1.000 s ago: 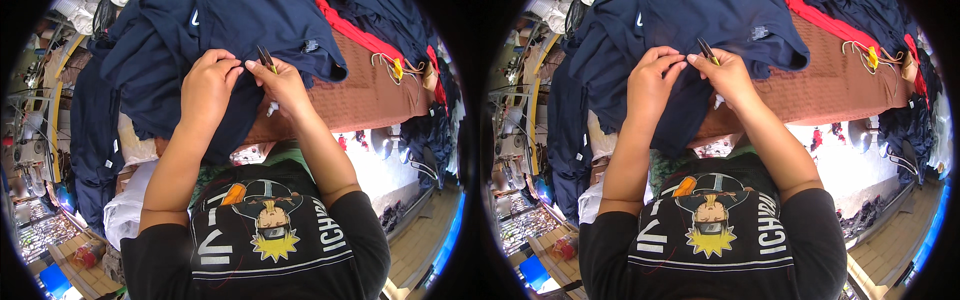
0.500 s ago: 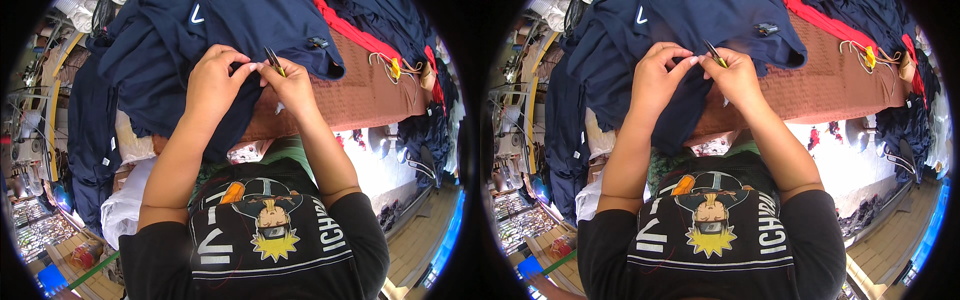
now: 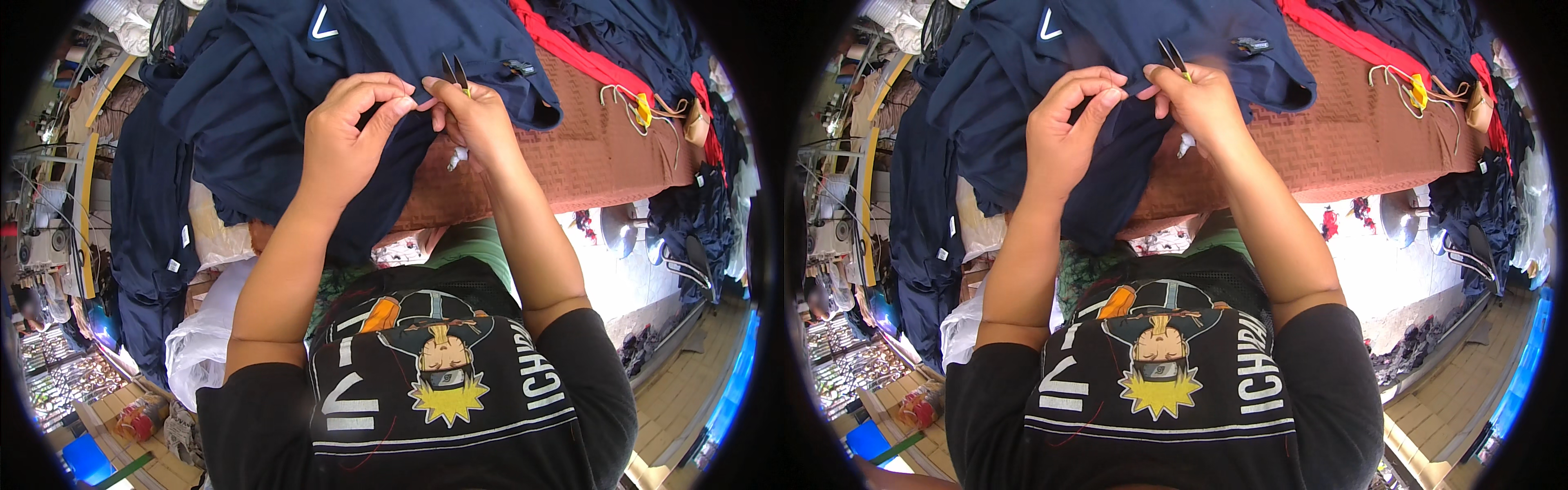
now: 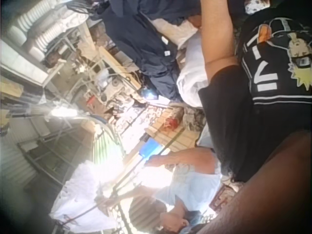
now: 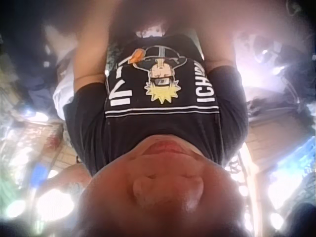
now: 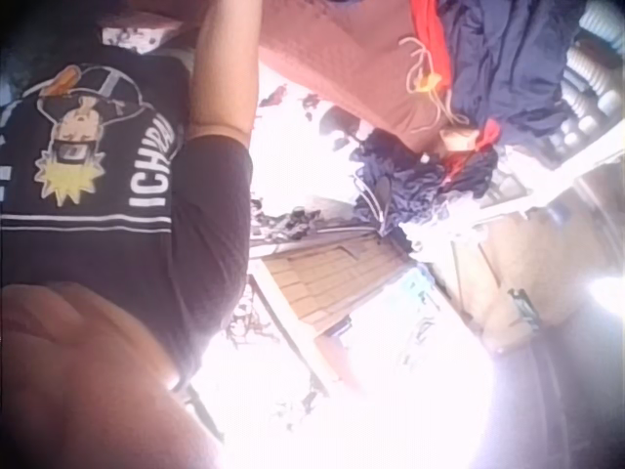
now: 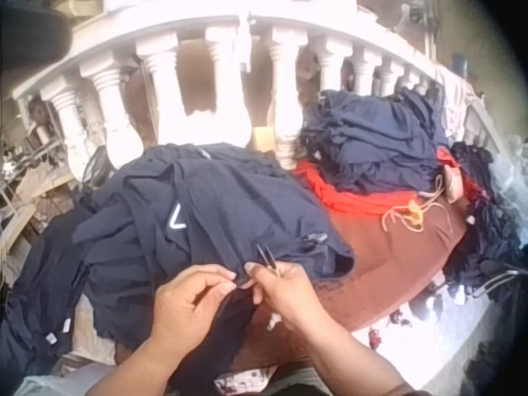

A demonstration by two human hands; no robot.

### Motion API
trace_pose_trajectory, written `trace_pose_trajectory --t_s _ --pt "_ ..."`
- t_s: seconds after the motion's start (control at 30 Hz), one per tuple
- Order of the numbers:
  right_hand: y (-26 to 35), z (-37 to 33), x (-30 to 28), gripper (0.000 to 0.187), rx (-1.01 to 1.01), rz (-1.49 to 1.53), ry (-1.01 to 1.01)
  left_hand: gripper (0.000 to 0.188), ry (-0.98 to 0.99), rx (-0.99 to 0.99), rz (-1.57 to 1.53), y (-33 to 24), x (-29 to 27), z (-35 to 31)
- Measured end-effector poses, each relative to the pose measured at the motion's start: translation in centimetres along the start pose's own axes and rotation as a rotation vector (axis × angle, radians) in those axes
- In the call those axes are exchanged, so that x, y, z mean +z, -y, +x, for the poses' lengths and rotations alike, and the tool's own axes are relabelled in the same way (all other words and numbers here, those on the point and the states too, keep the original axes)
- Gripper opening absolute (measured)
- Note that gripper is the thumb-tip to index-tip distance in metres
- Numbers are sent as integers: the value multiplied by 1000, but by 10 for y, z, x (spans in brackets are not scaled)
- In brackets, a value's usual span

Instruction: The person trims loose threads and cleans several navy blue shirts using snips by hand. The person handles the garments one at a time, turning them over to find and cut excess thread near seams and labels.

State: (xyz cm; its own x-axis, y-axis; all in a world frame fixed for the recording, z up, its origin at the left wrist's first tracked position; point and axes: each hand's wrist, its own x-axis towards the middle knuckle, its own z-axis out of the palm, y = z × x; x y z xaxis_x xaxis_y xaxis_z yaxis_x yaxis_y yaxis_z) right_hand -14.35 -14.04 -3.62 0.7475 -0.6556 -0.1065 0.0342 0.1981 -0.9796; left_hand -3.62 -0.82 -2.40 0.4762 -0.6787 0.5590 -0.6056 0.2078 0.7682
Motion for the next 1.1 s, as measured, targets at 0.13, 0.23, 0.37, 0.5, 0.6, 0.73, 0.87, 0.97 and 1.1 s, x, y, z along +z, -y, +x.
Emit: trace_pose_trajectory --t_s 0.13,0.23,0.37,0.5,0.6,0.73,0.87,0.97,1.1 --pt "5 -2 6 28 0 2 -1 21 215 43 -355 -10 -18 0" --pt "4 -1 3 29 -7 -36 -45 30 469 -16 -659 -30 -58 0" --pt "1 3 -3 29 1 -33 -50 31 750 271 -1019 -59 -108 9" --pt "1 5 -1 28 20 -25 -21 36 524 127 -448 -103 -161 -13" --pt "3 2 -3 28 24 -41 -20 31 32 -234 598 -125 -195 -28" --pt "4 -2 -9 28 26 -33 13 22 -520 -183 957 -131 -226 -34" --pt "9 -15 -6 27 88 -202 38 15 -499 132 561 -117 -147 -18" --pt "-10 -26 -12 30 70 -149 33 20 158 274 535 -76 -75 4" --pt "-29 -25 0 28 -11 19 42 30 341 374 558 -23 -36 11"
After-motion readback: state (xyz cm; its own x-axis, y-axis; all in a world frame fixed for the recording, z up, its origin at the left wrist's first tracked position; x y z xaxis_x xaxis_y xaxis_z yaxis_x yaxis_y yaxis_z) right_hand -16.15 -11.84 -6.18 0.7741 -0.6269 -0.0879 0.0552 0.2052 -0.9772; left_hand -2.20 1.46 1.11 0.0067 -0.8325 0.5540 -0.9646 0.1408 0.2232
